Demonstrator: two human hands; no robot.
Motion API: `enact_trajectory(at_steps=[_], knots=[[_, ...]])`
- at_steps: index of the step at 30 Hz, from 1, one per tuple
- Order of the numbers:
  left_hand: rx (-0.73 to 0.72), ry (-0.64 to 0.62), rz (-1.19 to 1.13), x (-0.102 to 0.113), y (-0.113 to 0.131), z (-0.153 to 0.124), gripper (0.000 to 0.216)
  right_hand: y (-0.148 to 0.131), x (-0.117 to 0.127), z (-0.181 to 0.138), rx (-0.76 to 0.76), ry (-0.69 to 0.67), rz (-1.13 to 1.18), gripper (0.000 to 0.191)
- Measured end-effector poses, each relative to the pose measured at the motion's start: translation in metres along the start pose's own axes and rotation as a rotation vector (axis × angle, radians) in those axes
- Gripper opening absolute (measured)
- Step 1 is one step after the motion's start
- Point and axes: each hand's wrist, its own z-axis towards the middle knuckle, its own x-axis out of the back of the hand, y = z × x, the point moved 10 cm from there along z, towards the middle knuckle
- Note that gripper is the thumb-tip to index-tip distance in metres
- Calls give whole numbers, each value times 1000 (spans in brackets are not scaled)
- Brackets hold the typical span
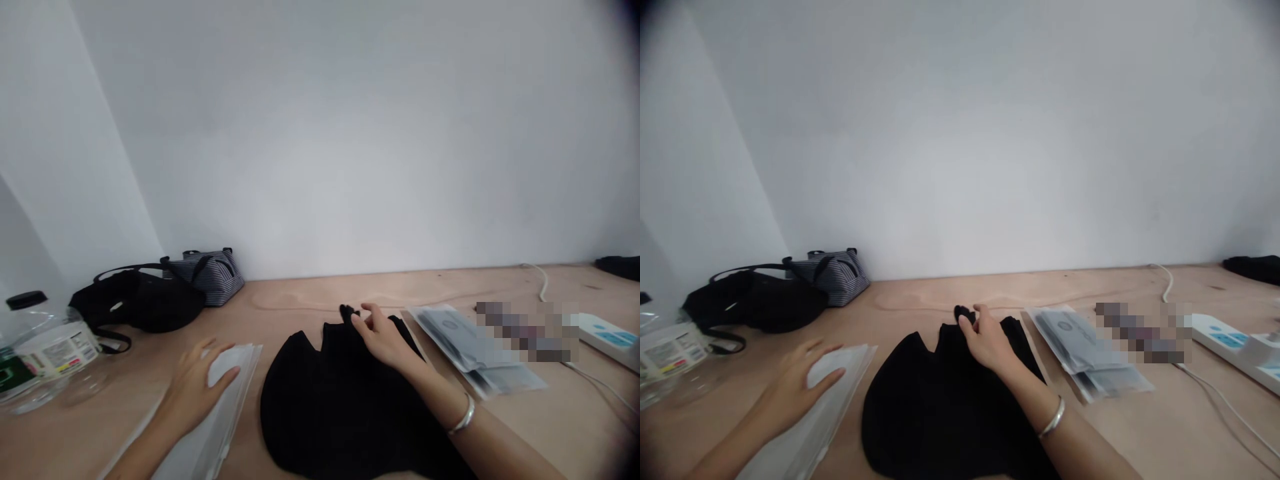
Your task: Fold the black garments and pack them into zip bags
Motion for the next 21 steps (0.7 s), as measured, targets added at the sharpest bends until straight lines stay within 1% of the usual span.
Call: enact_trajectory(at_steps=[1, 3, 5, 8, 11, 13, 15, 17, 19, 21], knots=[[-22, -11, -26, -3, 15, 1, 41, -5, -4, 0, 39, -16, -9, 46], [-75, -61, -101, -11, 46, 1, 38, -2, -7, -1, 88, -37, -68, 38], [-141, -152, -183, -23, 82, -1, 36, 14, -6, -2, 107, -56, -137, 29], [-275, -290, -285, -37, 140, -9, 35, 46, -5, -5, 115, -99, -226, 18], [-471, -396, -326, -46, 198, -18, 32, 66, -6, -10, 140, -136, -299, 17], [-564, -456, -312, -57, 228, -21, 35, 70, -8, -13, 164, -148, -334, 18], [-580, -499, -262, -71, 244, -19, 43, 69, -10, -15, 181, -150, -364, 20], [-533, -499, -196, -83, 247, -13, 52, 67, -11, -17, 191, -146, -389, 21], [-462, -438, -143, -86, 238, -6, 57, 66, -12, -18, 200, -141, -409, 23], [-386, -349, -99, -77, 221, -1, 58, 66, -12, -19, 208, -138, -426, 24]])
